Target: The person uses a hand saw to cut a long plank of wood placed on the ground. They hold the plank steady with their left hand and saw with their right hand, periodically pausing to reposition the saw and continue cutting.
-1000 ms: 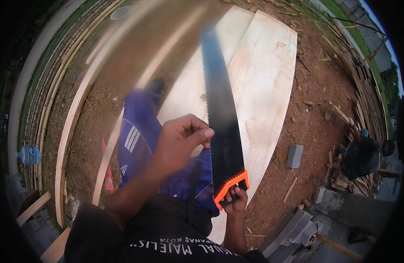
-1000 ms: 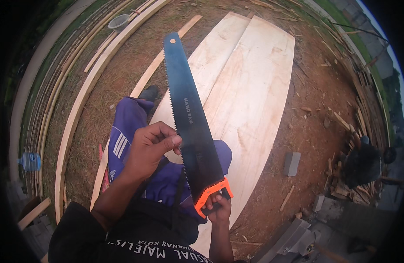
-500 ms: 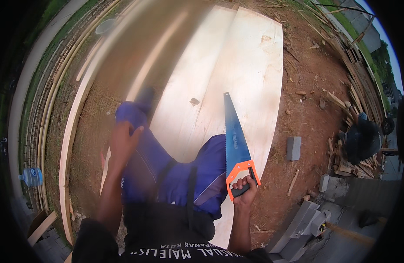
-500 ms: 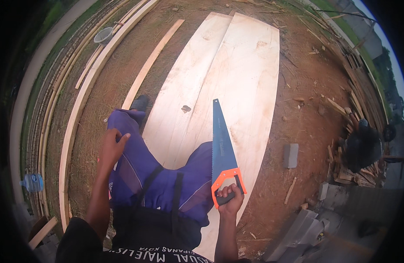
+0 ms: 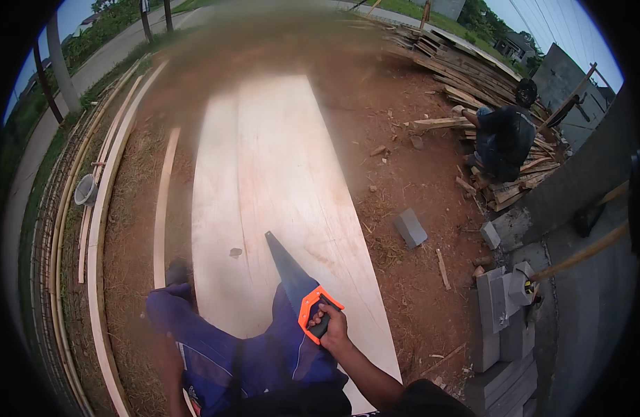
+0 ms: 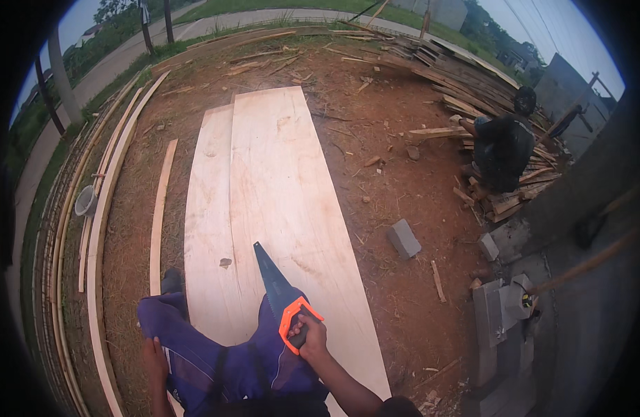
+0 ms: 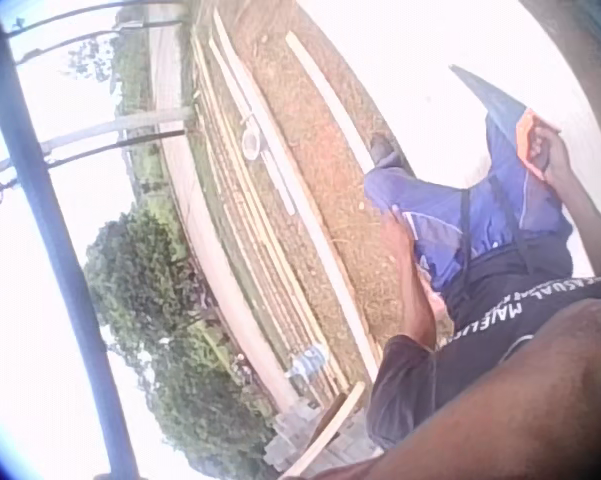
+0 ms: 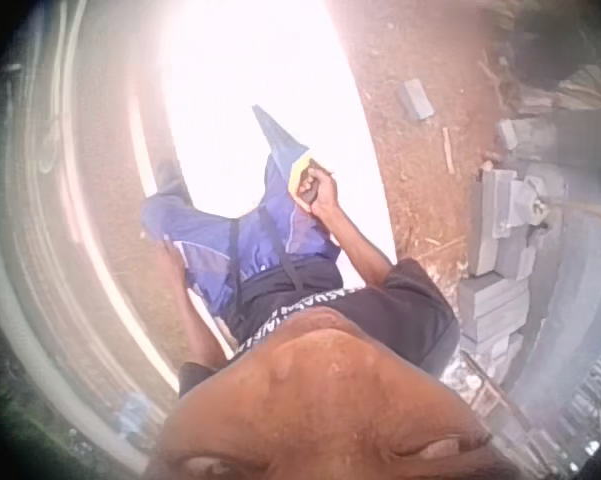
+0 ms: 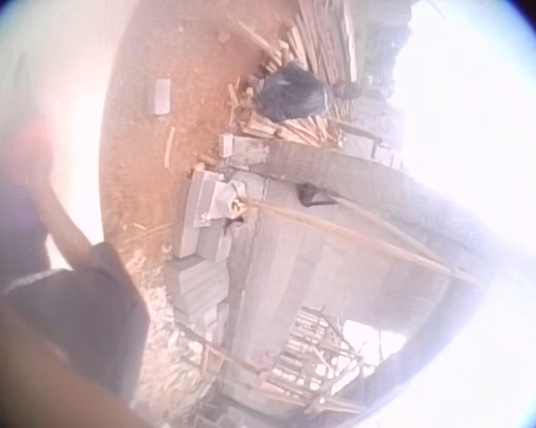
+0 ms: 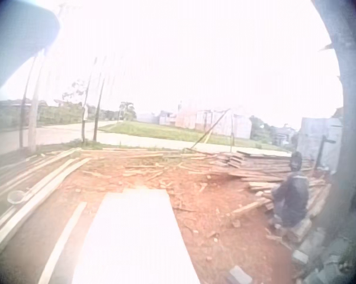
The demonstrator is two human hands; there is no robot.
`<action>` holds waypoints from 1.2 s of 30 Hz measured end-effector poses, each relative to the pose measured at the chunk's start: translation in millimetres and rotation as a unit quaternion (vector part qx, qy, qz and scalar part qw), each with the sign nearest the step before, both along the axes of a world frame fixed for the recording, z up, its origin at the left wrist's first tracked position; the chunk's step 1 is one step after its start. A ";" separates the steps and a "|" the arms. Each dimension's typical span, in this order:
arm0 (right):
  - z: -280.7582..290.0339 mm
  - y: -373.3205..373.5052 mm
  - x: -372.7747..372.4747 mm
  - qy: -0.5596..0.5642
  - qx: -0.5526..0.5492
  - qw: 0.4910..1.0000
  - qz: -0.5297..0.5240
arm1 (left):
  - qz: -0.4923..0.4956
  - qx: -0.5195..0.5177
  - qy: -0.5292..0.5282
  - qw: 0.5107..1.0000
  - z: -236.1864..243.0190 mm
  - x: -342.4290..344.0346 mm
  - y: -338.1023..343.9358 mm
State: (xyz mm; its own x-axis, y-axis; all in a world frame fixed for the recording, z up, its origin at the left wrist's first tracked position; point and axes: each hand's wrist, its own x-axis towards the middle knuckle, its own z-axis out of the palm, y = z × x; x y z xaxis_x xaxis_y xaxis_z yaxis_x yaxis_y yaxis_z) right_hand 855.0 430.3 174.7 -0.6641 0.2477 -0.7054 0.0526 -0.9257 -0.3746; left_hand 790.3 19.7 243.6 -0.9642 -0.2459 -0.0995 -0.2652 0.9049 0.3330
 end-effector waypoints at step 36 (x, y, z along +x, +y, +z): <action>30.7 12.5 -92.4 0.060 0.423 0.875 0.228 | 0.515 0.130 -0.327 0.782 -228.1 574.7 -26.9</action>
